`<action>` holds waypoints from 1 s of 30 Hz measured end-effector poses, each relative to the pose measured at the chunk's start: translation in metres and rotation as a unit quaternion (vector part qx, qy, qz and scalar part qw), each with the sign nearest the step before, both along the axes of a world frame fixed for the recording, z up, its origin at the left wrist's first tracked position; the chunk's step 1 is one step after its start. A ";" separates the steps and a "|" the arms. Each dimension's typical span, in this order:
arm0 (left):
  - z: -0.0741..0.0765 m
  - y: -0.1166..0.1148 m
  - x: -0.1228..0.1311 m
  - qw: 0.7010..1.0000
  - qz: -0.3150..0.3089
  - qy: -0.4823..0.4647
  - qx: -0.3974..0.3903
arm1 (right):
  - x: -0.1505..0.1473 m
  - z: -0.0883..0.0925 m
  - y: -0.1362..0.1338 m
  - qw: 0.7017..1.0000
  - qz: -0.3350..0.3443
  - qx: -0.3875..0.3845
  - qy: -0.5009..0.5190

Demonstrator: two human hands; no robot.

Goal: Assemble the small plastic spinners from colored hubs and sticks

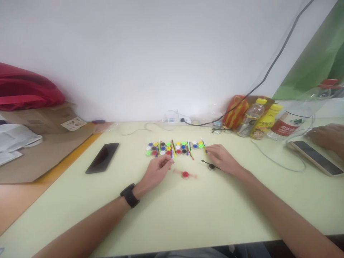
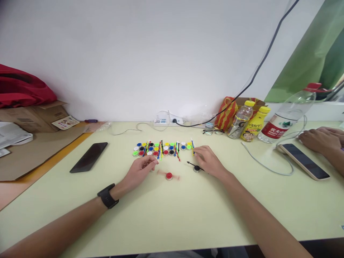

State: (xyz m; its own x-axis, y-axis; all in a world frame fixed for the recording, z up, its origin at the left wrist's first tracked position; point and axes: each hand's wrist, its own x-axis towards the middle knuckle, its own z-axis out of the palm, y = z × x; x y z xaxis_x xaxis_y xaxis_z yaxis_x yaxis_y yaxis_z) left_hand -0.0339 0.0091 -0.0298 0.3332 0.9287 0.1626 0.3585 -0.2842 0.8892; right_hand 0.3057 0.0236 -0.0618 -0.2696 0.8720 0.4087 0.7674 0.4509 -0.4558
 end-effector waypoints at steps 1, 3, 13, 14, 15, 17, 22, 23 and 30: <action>0.000 0.000 0.000 1.000 -0.002 0.000 0.001 | 0.001 0.000 0.001 1.000 -0.003 0.005 0.001; -0.001 0.000 0.000 1.000 -0.005 0.000 0.003 | 0.002 0.000 0.002 1.000 -0.009 0.012 0.002; 0.000 0.001 -0.001 1.000 -0.013 0.015 0.014 | 0.002 0.005 0.002 0.999 -0.038 0.011 0.006; -0.001 0.001 -0.001 1.000 -0.012 0.015 0.013 | 0.001 0.007 0.002 0.999 -0.043 0.010 0.016; -0.001 0.001 -0.001 1.000 -0.011 0.015 0.013 | 0.001 0.008 0.001 0.998 -0.048 0.009 0.030; -0.002 0.001 -0.001 1.000 -0.010 0.015 0.013 | 0.002 0.011 0.000 0.996 -0.057 0.011 0.064; -0.002 0.001 -0.001 1.000 -0.011 0.024 0.011 | 0.007 0.014 0.000 0.990 -0.064 0.039 0.116; -0.002 0.001 -0.001 1.000 -0.011 0.027 0.011 | 0.008 0.015 0.000 0.990 -0.064 0.044 0.122; -0.002 0.001 -0.001 1.000 -0.011 0.024 0.012 | 0.011 0.022 -0.002 0.981 -0.108 0.098 0.128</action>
State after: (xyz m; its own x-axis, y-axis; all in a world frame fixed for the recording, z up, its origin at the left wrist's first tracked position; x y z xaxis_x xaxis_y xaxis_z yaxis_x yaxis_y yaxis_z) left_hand -0.0351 0.0098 -0.0319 0.3620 0.9170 0.1676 0.3935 -0.3133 0.8643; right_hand 0.3169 0.0213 -0.0394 0.0462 0.7948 0.6051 0.7272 0.3885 -0.5659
